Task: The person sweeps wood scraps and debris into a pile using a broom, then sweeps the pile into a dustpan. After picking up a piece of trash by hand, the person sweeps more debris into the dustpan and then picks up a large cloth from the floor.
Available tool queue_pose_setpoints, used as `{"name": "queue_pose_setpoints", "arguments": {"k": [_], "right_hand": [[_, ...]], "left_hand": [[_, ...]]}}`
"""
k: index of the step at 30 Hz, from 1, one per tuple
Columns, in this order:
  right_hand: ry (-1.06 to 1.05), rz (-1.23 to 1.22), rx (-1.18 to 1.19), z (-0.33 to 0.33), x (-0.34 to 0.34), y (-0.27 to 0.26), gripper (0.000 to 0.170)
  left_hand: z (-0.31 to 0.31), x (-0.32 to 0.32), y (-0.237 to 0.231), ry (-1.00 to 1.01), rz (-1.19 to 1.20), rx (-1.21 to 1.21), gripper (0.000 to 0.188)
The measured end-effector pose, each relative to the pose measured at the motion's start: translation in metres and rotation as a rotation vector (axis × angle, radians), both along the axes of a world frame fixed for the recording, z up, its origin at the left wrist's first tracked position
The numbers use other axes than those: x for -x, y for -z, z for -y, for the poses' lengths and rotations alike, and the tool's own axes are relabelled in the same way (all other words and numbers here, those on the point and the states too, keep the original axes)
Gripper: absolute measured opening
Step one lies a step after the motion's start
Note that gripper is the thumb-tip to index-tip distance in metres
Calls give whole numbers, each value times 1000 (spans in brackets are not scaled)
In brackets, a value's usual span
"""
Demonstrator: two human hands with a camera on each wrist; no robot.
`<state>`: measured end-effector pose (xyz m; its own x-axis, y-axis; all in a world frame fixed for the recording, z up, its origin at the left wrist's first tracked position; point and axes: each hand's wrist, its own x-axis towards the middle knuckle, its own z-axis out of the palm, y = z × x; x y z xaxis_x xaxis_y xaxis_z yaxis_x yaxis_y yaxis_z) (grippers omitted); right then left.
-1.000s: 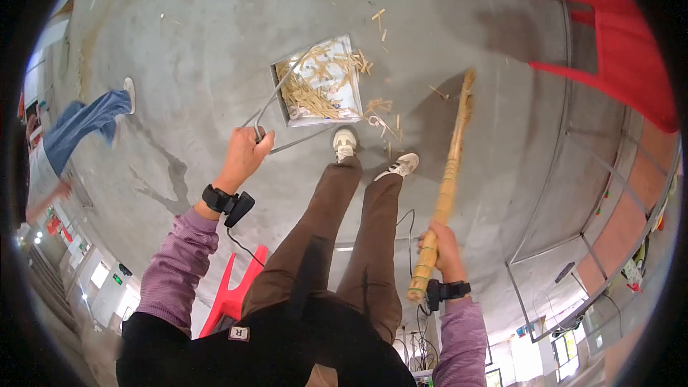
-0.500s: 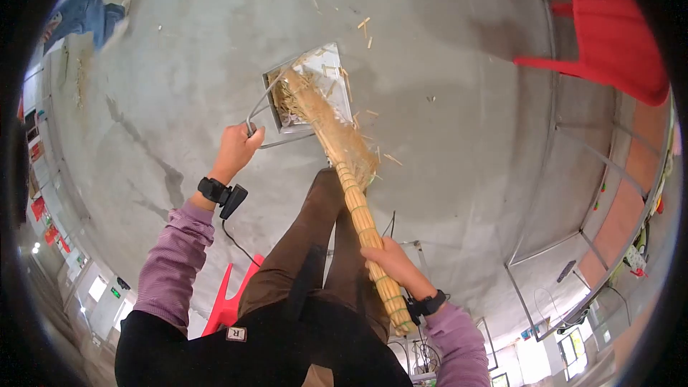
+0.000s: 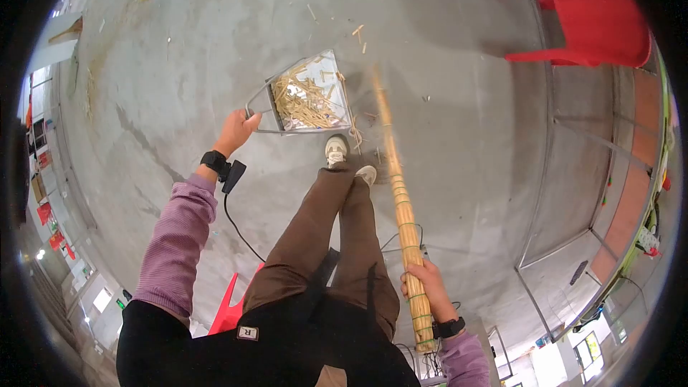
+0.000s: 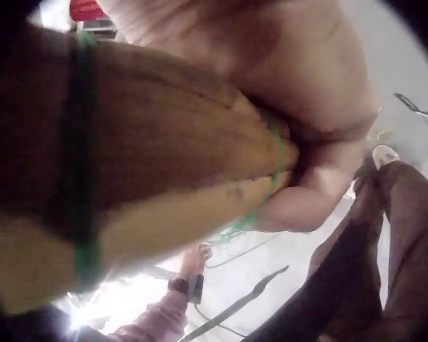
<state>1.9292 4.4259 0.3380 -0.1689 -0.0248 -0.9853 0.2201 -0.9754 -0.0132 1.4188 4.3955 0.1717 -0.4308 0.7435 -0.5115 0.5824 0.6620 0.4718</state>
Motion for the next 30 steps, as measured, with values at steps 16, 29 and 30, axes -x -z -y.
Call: {"name": "queue_pose_setpoints", "arguments": {"k": [16, 29, 30], "right_hand": [[734, 127, -44, 97, -16, 106, 25], [818, -329, -81, 20, 238, 91, 27], [815, -349, -82, 14, 241, 90, 27]], "left_hand": [[3, -4, 12, 161, -142, -18, 41], [27, 46, -14, 39, -56, 13, 46], [32, 51, -17, 5, -41, 7, 46]]}}
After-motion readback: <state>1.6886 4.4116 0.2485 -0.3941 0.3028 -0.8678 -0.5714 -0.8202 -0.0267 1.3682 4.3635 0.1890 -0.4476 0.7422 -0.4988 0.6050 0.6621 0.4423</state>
